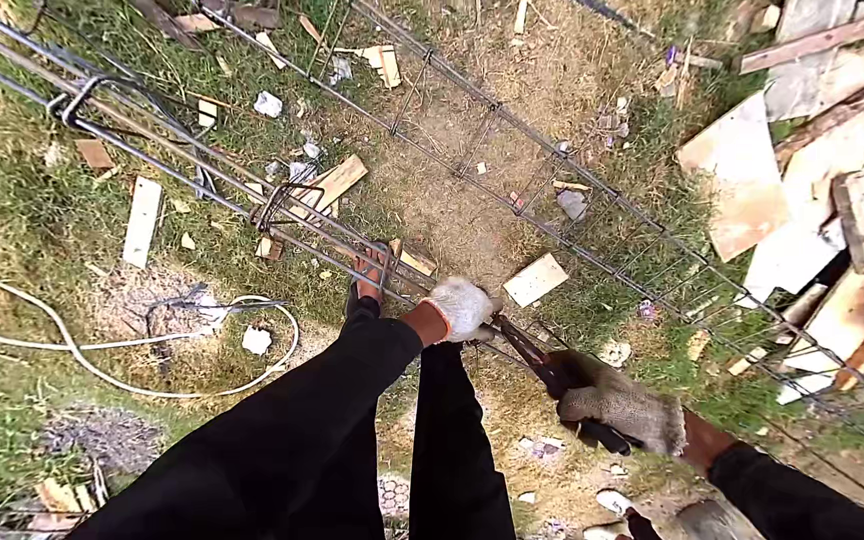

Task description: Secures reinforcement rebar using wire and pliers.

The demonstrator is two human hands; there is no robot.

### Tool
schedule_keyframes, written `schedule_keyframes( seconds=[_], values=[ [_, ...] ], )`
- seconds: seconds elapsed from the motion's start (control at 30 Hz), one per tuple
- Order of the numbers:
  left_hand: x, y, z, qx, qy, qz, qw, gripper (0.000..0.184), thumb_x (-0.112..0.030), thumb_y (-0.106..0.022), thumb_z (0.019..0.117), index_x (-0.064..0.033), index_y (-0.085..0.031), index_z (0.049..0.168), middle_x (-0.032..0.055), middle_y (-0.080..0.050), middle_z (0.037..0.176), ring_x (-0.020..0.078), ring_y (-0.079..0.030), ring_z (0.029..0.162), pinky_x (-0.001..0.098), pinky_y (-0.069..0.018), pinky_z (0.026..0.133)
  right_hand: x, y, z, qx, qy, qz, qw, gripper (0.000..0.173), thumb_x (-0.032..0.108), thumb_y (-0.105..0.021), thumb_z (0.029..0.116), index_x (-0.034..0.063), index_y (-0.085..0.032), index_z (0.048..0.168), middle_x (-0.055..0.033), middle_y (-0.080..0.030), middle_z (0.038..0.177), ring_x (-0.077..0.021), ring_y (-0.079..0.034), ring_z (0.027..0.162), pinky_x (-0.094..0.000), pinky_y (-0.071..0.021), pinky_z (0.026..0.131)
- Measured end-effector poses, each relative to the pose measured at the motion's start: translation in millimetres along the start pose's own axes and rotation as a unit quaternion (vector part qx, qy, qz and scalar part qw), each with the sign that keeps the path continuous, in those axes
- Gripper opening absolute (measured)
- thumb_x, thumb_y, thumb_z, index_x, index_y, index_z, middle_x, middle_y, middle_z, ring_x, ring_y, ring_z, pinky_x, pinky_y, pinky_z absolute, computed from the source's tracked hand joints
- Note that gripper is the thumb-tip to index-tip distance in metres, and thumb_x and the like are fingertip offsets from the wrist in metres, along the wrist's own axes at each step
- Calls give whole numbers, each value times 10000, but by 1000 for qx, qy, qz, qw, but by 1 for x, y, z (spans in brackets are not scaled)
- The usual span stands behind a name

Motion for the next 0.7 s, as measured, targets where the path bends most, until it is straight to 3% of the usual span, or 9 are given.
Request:
schedule_keyframes(
  seconds=[0.07,0.13,0.2,0.23,0.33,0.43,0.47,0.53,0.7],
  values=[
    [0,1,-2,3,0,5,1000,534,-618,-632,909,-317,-643,1350,51,-748,987,278,-709,911,571,-534,819,20,15,-4,-84,-5,-277,957,399,330,-710,827,189,-636,1193,-44,-683,931,-196,-676,779,-436,-571,666],
    [-1,1,-2,-6,-4,16,1000,529,-632,-620,905,-319,-646,1331,48,-737,949,279,-705,876,560,-541,772,33,18,-7,-128,-49,-465,875,374,328,-677,884,161,-633,1216,-105,-699,1019,-308,-700,934,-544,-570,790],
    [-4,3,-2,-6,-3,22,1000,532,-637,-615,906,-320,-641,1333,52,-736,953,285,-704,880,566,-537,781,34,19,-3,-143,-75,-535,829,380,295,-655,914,96,-615,1235,-161,-682,1080,-377,-697,990,-576,-566,815],
    [-3,5,-2,-6,1,27,1000,531,-639,-611,903,-327,-640,1332,50,-736,951,283,-704,878,566,-534,783,32,20,1,-141,-81,-534,830,336,318,-626,951,89,-624,1197,-161,-688,1067,-375,-698,995,-574,-567,824],
    [-5,5,-4,9,7,27,1000,543,-629,-622,908,-329,-624,1361,70,-731,951,301,-698,873,585,-529,790,12,20,15,-82,-91,-415,901,373,452,-551,1026,99,-661,1079,-124,-694,927,-307,-695,897,-537,-560,805],
    [-3,2,-2,9,4,25,1000,562,-620,-622,913,-325,-610,1391,78,-735,976,308,-698,887,590,-526,800,-20,7,29,-13,-75,-175,982,350,445,-535,1037,106,-623,1018,-53,-628,752,-173,-631,589,-367,-556,554],
    [-2,-1,-1,7,0,27,1000,565,-626,-617,910,-333,-609,1394,64,-740,981,295,-701,887,582,-527,803,-30,-2,30,13,-72,-71,995,322,422,-545,1037,107,-615,1034,-41,-626,747,-156,-622,561,-340,-559,535],
    [-3,-2,-2,6,-6,35,999,559,-631,-604,913,-348,-603,1396,47,-742,983,277,-699,877,566,-524,810,-45,-21,34,50,-56,86,993,293,392,-569,1028,104,-613,1063,-38,-637,767,-162,-631,578,-350,-581,560],
    [-7,2,-3,5,-17,43,999,537,-630,-610,917,-328,-622,1361,35,-741,987,257,-695,883,554,-512,858,-55,-69,37,93,-4,306,948,279,368,-519,1041,105,-600,1081,-16,-573,715,-155,-584,568,-363,-561,554]
  ],
)
Point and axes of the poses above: each hand's wrist, its own z-axis towards the middle knuckle, its own y-axis out of the back of the hand, x = y × z, the point moved 7 cm from there along z, towards the middle knuckle
